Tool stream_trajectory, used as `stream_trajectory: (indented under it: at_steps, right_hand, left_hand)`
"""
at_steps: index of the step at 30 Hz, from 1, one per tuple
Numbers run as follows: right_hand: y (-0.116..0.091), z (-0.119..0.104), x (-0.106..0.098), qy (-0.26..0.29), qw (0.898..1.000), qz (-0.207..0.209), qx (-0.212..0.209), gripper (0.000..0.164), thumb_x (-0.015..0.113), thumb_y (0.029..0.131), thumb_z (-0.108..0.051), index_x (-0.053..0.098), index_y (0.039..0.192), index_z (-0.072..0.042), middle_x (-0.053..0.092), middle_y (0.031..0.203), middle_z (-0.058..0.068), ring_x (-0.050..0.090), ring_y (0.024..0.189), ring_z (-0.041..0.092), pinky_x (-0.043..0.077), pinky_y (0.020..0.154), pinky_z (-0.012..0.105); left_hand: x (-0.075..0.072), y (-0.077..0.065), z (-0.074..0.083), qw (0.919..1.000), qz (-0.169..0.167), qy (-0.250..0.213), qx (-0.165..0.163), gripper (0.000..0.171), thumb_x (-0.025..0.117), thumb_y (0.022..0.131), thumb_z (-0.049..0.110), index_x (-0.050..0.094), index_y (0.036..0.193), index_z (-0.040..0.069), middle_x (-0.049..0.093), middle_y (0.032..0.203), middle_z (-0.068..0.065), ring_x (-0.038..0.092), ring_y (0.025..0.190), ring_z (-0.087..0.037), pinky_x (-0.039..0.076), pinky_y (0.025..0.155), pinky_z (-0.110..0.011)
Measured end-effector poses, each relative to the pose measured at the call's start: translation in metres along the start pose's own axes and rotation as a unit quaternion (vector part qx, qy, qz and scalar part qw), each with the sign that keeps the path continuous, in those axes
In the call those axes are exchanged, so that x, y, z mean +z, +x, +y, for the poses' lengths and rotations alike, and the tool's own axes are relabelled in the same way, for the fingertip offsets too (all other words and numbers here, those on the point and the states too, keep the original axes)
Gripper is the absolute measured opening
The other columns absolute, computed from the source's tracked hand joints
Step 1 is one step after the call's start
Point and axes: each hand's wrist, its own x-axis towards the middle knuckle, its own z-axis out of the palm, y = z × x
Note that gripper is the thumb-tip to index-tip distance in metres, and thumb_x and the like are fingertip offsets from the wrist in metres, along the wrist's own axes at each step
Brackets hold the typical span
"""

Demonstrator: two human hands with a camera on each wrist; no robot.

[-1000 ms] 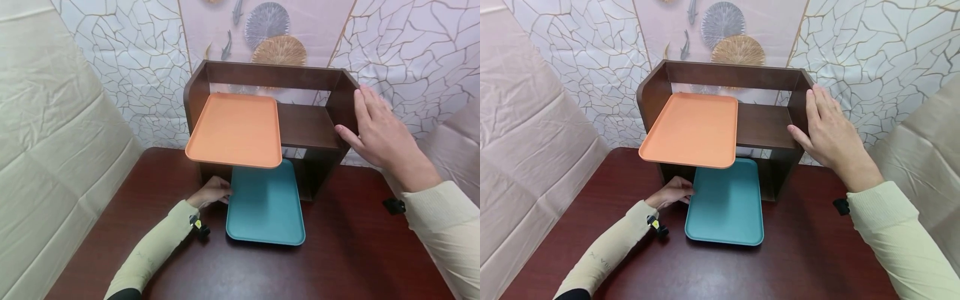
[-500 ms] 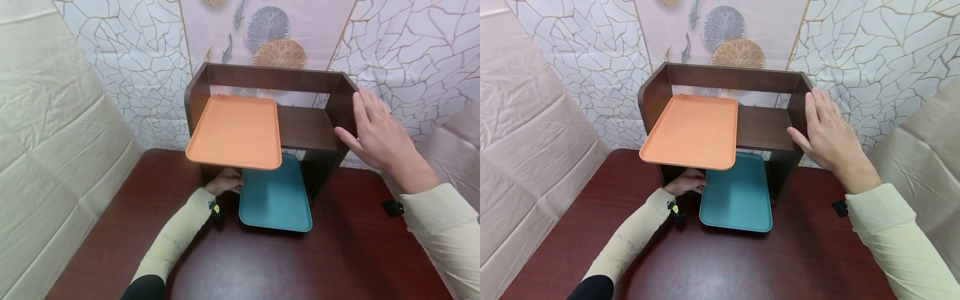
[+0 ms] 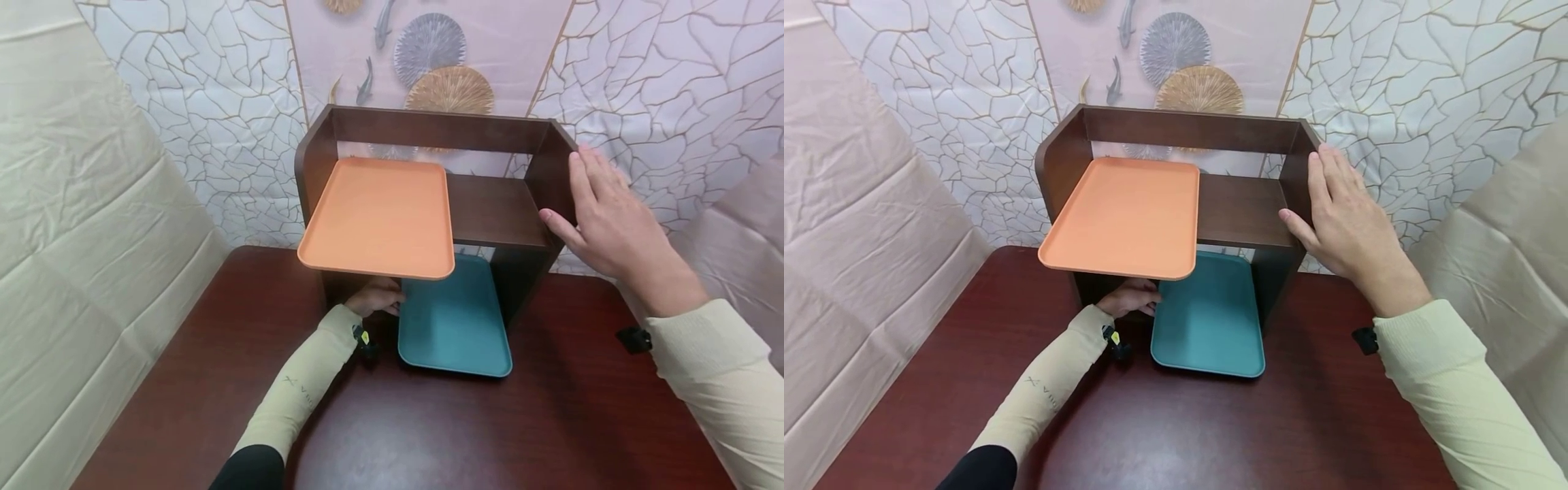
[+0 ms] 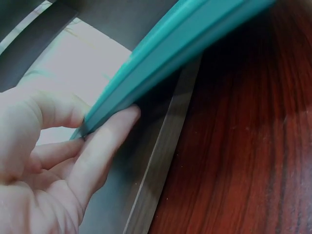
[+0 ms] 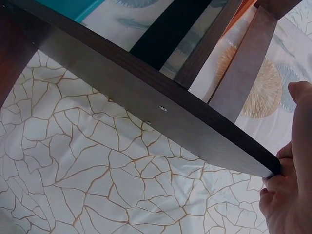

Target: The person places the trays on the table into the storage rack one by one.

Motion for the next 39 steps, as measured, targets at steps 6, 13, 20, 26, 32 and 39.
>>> stream_trajectory:
  at_steps: [6,13,20,26,32,39]
  right_hand:
    - [0.0,-0.001,0.0,-0.005,1.0,-0.008,0.006,0.086,0.05,0.11,-0.042,0.007,0.167,0.006,0.01,0.176,0.028,0.01,0.164,0.045,0.007,0.136,0.057]
    - [0.0,-0.001,0.001,-0.008,1.0,-0.005,0.003,0.086,0.051,0.109,-0.04,0.008,0.166,0.007,0.011,0.175,0.029,0.011,0.164,0.045,0.009,0.135,0.058]
    - [-0.001,-0.001,0.001,-0.007,1.0,-0.003,0.004,0.086,0.052,0.109,-0.041,0.009,0.167,0.006,0.011,0.175,0.028,0.011,0.164,0.045,0.009,0.135,0.058]
    - [0.0,-0.001,0.0,-0.008,1.0,-0.008,0.008,0.086,0.049,0.109,-0.043,0.007,0.167,0.006,0.009,0.176,0.028,0.009,0.165,0.045,0.008,0.135,0.058]
    - [0.0,-0.001,0.001,-0.002,1.0,-0.005,0.003,0.086,0.051,0.109,-0.041,0.008,0.166,0.007,0.01,0.175,0.029,0.01,0.164,0.047,0.008,0.135,0.06]
    - [0.001,0.001,-0.006,0.001,0.999,-0.031,0.003,0.086,0.048,0.11,-0.043,0.007,0.166,0.007,0.008,0.175,0.029,0.008,0.164,0.047,0.006,0.135,0.059]
  left_hand:
    - [0.002,0.003,-0.003,0.9999,0.007,0.005,-0.007,0.025,0.068,0.097,0.005,0.065,0.118,-0.008,0.072,0.11,-0.023,0.078,0.096,-0.033,0.067,0.086,-0.042]
    - [0.01,0.007,0.001,0.9983,0.04,0.032,-0.029,0.026,0.069,0.094,0.002,0.065,0.117,-0.009,0.072,0.106,-0.022,0.078,0.093,-0.034,0.068,0.081,-0.042]
    - [0.019,0.006,0.021,0.9853,0.04,0.164,-0.026,0.061,0.062,0.092,-0.006,0.047,0.151,-0.003,0.064,0.131,-0.027,0.074,0.102,-0.035,0.067,0.072,-0.039]
    - [0.029,-0.004,0.036,0.9414,0.075,0.328,0.018,0.067,0.068,0.095,0.0,0.043,0.158,0.004,0.054,0.155,-0.018,0.066,0.126,-0.034,0.062,0.099,-0.043]
    - [0.035,-0.007,0.037,0.9062,0.083,0.414,0.014,0.058,0.071,0.098,0.01,0.049,0.152,0.005,0.058,0.152,-0.014,0.057,0.139,-0.028,0.05,0.118,-0.041]
    - [0.023,-0.027,0.043,0.9063,0.041,0.416,0.064,0.034,0.067,0.101,0.01,0.061,0.132,-0.003,0.066,0.118,-0.019,0.064,0.096,-0.029,0.058,0.083,-0.039]
